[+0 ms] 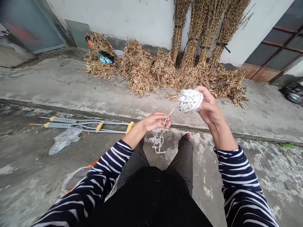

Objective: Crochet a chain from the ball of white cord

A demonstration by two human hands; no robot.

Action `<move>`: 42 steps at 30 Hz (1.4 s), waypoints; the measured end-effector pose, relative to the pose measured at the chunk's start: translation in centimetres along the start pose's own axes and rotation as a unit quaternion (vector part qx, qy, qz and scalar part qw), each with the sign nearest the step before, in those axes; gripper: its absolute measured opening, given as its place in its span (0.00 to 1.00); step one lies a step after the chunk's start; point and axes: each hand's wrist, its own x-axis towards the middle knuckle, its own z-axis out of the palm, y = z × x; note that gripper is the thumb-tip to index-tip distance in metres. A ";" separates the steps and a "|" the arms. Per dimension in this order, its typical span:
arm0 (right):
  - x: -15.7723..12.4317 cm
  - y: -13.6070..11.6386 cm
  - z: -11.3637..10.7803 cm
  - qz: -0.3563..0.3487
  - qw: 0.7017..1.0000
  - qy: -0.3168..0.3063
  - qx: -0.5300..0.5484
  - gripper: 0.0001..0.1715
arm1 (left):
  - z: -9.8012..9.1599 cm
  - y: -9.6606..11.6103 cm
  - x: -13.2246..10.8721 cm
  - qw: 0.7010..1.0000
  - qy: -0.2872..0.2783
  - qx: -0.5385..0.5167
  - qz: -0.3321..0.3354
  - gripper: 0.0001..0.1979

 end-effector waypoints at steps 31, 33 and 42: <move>1.7 -0.1 2.2 -0.167 0.964 -0.014 -0.208 0.34 | 1.8 -0.4 0.7 0.997 -0.072 0.025 -0.004 0.28; 1.6 -0.2 2.5 -0.171 0.960 -0.021 -0.220 0.33 | 1.9 -0.6 0.6 0.996 -0.082 0.018 0.017 0.30; 2.0 1.1 1.7 -0.227 0.924 0.056 -0.303 0.35 | 2.2 -0.6 -0.6 0.995 -0.051 0.034 0.080 0.32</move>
